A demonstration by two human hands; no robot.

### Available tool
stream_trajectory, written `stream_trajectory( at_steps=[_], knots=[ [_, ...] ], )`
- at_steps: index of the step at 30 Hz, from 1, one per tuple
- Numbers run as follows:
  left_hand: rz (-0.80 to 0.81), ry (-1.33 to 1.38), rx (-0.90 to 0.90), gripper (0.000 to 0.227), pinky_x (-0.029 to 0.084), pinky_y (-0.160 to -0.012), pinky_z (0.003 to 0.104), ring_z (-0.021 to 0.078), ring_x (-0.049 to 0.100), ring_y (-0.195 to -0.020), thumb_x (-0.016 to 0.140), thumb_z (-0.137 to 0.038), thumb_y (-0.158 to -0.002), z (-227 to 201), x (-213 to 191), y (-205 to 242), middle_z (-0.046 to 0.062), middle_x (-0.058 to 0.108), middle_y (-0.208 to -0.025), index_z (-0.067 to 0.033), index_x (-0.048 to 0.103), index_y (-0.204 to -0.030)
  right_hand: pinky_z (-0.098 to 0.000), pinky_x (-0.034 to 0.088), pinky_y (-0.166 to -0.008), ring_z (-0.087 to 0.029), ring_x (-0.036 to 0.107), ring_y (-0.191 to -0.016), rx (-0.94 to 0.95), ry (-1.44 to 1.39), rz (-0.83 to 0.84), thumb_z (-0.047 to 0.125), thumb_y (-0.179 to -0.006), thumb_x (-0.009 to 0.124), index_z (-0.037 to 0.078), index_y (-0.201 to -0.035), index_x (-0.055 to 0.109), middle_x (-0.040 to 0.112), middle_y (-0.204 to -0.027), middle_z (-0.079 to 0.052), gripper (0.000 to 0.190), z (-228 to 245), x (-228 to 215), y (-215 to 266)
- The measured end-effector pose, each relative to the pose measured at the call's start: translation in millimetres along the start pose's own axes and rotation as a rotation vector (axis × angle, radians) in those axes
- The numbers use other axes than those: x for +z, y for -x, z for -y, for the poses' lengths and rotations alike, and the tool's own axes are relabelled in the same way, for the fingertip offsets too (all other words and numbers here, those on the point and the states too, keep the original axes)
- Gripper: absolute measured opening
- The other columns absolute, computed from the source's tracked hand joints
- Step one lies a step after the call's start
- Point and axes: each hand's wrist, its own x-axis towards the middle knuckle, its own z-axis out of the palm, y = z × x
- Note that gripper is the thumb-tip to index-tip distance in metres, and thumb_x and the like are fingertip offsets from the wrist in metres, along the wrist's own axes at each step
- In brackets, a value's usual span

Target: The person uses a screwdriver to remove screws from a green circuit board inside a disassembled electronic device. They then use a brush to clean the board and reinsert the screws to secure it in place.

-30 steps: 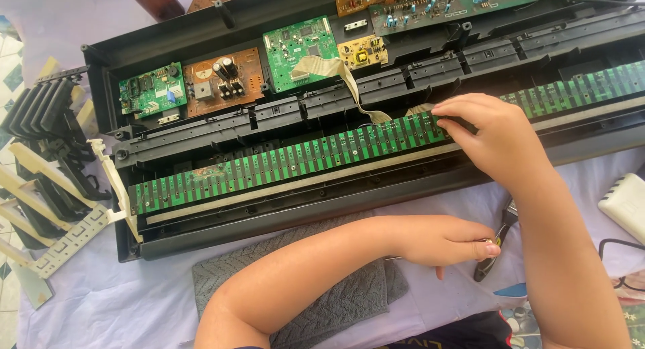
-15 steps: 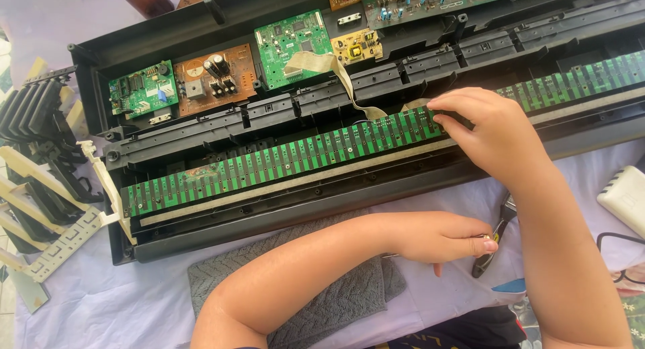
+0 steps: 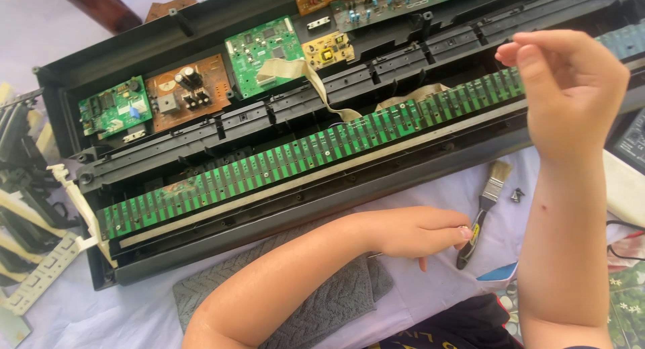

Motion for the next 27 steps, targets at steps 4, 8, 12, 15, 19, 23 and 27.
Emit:
stream_trajectory(
  at_steps=[4,8,12,15,19,23,27],
  knots=[
    [0.012,0.175,0.097,0.033,0.063,-0.069,0.037,0.0172,0.049,-0.07,0.034,-0.032,-0.1,11,1,-7,0.001,0.041,-0.075,-0.0061,0.055,-0.103,-0.0409,0.063,-0.107,-0.033,0.072,-0.111,0.058,0.024,-0.026,-0.005,-0.129,0.055,-0.014,-0.13,0.063,0.068,-0.115,-0.028,0.012,27,-10,11],
    [-0.153,0.102,0.2,0.039,0.047,-0.084,0.034,0.0213,0.057,-0.083,0.033,-0.017,-0.096,9,8,-6,0.006,0.048,-0.094,-0.0072,0.05,-0.13,-0.0392,0.059,-0.098,-0.034,0.071,-0.104,0.13,0.0,0.015,0.007,-0.122,0.053,-0.015,-0.122,0.062,0.068,-0.111,-0.028,0.023,65,-17,38],
    [-0.45,-0.132,0.719,0.059,0.046,-0.125,0.034,0.0169,0.054,-0.124,0.049,-0.005,-0.114,26,28,-7,0.004,0.032,-0.132,-0.0285,0.03,-0.164,-0.0379,0.06,-0.092,-0.032,0.073,-0.094,0.321,0.061,-0.188,0.01,-0.124,0.048,-0.013,-0.114,0.064,0.066,-0.101,-0.023,0.029,75,-6,78],
    [-0.742,-0.15,0.831,0.051,0.05,-0.106,0.033,0.0203,0.052,-0.113,0.057,-0.011,-0.113,17,31,-6,0.004,0.053,-0.117,-0.0196,0.039,-0.16,-0.0327,0.051,-0.098,-0.024,0.064,-0.108,0.39,-0.168,0.01,0.058,-0.1,0.044,-0.006,-0.12,0.061,0.067,-0.112,-0.017,0.069,106,8,86],
    [-0.957,-0.223,0.757,0.05,0.055,-0.115,0.036,0.0213,0.07,-0.122,0.062,-0.006,-0.108,3,35,7,0.002,0.071,-0.13,-0.021,0.044,-0.153,-0.0315,0.051,-0.101,-0.02,0.062,-0.113,0.505,-0.224,0.041,0.031,-0.09,0.061,-0.004,-0.152,0.045,0.063,-0.127,-0.013,0.074,114,26,100],
    [-1.016,-0.092,0.77,0.03,0.062,-0.102,0.034,0.0228,0.072,-0.111,0.069,-0.004,-0.099,-9,23,17,0.009,0.069,-0.121,-0.0091,0.057,-0.126,-0.03,0.055,-0.092,-0.021,0.069,-0.113,0.431,0.121,-0.02,0.026,-0.107,0.051,0.0,-0.125,0.065,0.072,-0.125,-0.015,0.035,129,39,77],
    [-1.254,-0.402,0.857,0.03,0.048,-0.119,0.045,0.0326,0.064,-0.134,0.074,-0.013,-0.099,-18,-16,36,0.014,0.065,-0.133,-0.011,0.057,-0.124,-0.0184,0.033,-0.054,-0.034,0.075,-0.116,0.18,-0.082,-0.127,0.035,-0.117,0.037,-0.005,-0.116,0.048,0.069,-0.106,-0.024,0.041,126,45,42]
  ],
)
